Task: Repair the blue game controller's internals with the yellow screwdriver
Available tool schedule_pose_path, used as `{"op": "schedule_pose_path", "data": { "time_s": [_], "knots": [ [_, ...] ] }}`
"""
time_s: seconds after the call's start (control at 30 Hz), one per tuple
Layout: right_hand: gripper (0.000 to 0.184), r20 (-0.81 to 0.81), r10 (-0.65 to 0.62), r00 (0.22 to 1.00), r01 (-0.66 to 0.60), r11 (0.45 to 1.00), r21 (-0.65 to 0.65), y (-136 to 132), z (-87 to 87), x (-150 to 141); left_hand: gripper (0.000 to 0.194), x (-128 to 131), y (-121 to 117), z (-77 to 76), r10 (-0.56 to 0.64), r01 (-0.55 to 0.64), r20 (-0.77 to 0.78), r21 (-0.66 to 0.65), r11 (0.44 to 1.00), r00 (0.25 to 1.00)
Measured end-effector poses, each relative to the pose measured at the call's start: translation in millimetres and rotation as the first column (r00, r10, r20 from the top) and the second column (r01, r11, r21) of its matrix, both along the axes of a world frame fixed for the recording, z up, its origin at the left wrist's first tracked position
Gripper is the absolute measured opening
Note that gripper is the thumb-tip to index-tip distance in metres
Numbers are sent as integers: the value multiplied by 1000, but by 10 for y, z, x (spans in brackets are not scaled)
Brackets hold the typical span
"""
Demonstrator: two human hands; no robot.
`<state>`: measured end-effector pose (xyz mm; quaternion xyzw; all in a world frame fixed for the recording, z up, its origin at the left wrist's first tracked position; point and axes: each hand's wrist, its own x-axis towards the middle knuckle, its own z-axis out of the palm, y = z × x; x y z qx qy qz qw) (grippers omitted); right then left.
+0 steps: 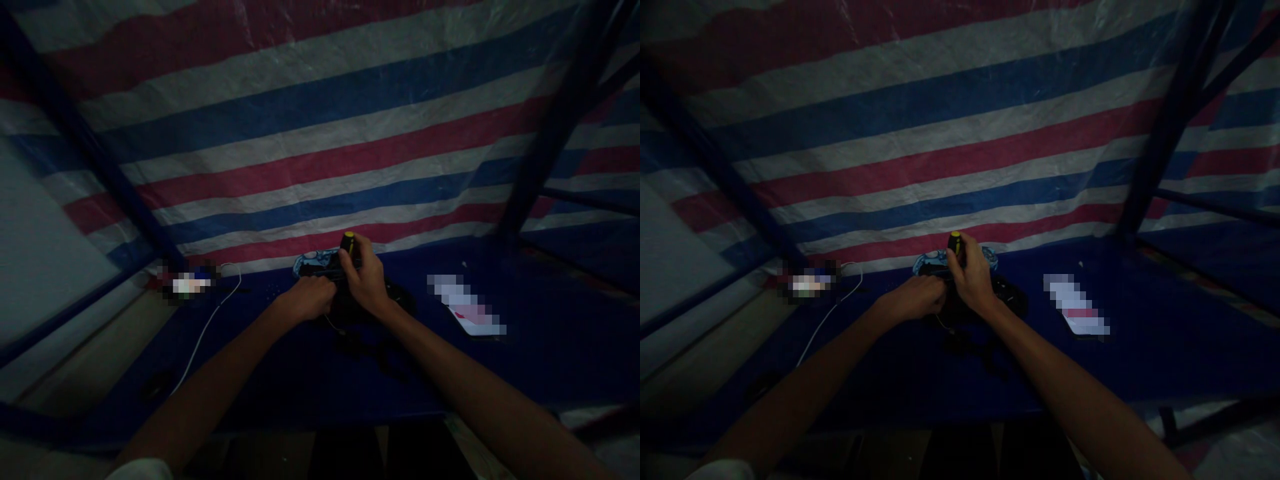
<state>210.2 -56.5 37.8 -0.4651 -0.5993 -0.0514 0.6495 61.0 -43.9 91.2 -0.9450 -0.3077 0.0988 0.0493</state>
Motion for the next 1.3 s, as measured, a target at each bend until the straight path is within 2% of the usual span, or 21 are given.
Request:
{"op": "schedule_pose_path", "data": {
  "time_s": [0.1,0.2,0.3,0.4,0.53,0.63,0.8,0.93,1.3],
  "knots": [
    [37,-15,-20,1000,20,1000,-3,10,3,27,11,-48,77,-40,-25,26,52,-24,999,998],
    [37,-30,-41,999,41,999,11,20,0,52,8,-133,203,-72,-35,60,175,-138,989,984],
    [38,-47,-58,997,58,998,6,38,-14,74,10,-228,319,-101,31,52,295,-269,962,955],
    [38,-54,-52,997,51,999,-14,64,-36,88,11,-295,371,-133,61,60,348,-327,943,936],
    [37,-49,-33,998,33,999,-11,91,-67,88,9,-292,336,-145,6,103,357,-286,953,934],
    [37,-34,-19,999,19,1000,-19,98,-80,82,9,-219,265,-107,-28,89,259,-226,970,965],
    [37,-31,-15,999,14,999,-30,102,-97,80,11,-58,117,-15,-18,26,81,-93,995,997],
    [38,-35,-14,999,13,1000,-23,116,-113,84,9,5,43,19,-10,10,29,-18,1000,1000],
    [38,-16,-21,1000,20,998,-63,110,-118,93,11,-14,30,66,-1,1,21,-34,999,1000]
  ]
}}
